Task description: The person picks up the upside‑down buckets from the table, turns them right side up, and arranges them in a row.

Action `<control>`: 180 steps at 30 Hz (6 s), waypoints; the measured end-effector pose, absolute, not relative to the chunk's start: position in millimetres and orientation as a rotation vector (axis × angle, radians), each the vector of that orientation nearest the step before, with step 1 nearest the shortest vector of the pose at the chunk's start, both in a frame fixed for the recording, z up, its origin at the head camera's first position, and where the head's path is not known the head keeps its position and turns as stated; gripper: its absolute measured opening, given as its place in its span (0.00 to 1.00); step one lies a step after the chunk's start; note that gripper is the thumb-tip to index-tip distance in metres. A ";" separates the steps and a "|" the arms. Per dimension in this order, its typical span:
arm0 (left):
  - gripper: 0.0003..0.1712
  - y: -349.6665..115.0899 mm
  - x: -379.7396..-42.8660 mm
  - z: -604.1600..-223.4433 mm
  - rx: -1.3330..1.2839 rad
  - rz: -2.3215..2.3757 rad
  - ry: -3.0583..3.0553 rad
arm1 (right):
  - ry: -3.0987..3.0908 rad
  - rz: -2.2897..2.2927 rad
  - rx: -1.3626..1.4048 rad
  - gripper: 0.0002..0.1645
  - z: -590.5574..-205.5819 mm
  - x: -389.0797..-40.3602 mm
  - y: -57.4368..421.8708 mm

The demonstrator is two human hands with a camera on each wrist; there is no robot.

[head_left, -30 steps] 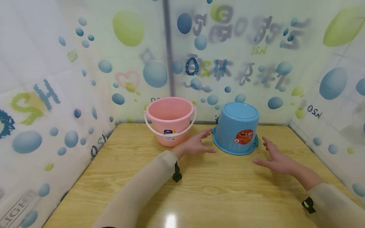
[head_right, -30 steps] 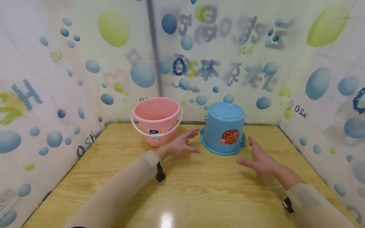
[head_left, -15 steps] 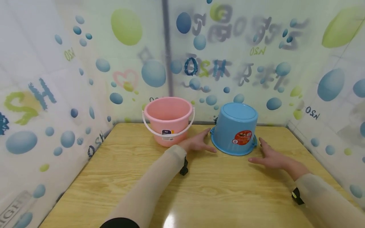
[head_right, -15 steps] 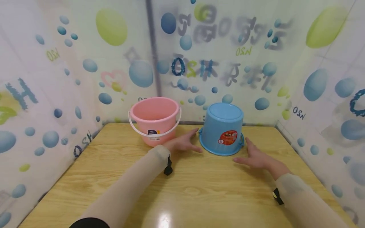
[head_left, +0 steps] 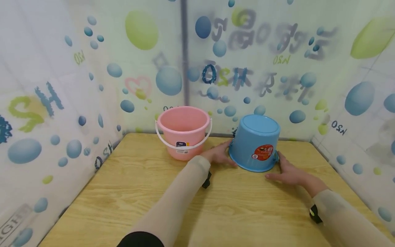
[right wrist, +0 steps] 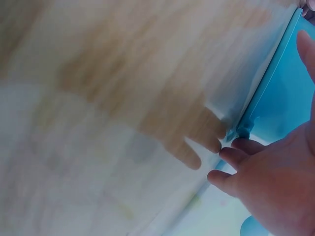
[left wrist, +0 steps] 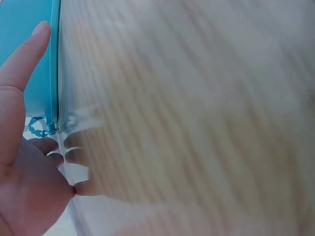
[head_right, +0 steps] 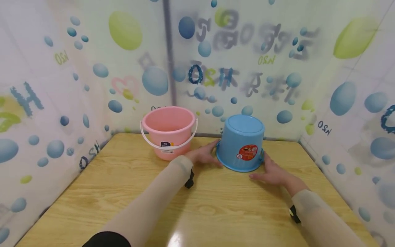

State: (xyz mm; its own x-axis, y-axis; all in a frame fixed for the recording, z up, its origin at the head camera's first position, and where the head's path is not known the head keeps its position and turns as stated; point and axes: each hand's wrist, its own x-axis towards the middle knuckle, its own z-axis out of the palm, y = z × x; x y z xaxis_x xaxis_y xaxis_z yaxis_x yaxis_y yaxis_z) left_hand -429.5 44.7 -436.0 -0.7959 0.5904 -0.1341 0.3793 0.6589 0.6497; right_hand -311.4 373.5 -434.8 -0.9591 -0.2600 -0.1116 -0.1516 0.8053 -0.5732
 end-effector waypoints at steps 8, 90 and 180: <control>0.73 45.8 -435.5 -434.3 0.795 0.785 2.557 | 2.823 -0.951 -0.394 0.80 -433.8 -313.3 369.6; 0.58 7.4 -355.8 -391.5 1.037 1.737 2.384 | 2.924 -1.791 -0.528 0.48 -389.4 -265.9 333.1; 0.54 25.7 -389.2 -389.5 0.713 1.773 2.392 | 2.685 -1.750 -0.406 0.44 -387.3 -314.0 366.4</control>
State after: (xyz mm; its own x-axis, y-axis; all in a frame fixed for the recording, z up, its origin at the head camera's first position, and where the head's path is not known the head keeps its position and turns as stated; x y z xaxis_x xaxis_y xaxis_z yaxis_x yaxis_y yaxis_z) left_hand -389.2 25.7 -389.5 -0.8886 0.4095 0.2067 0.3170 0.2224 0.9220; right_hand -314.0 366.4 -387.3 -0.9645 -0.1606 0.2098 -0.2568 0.3828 -0.8874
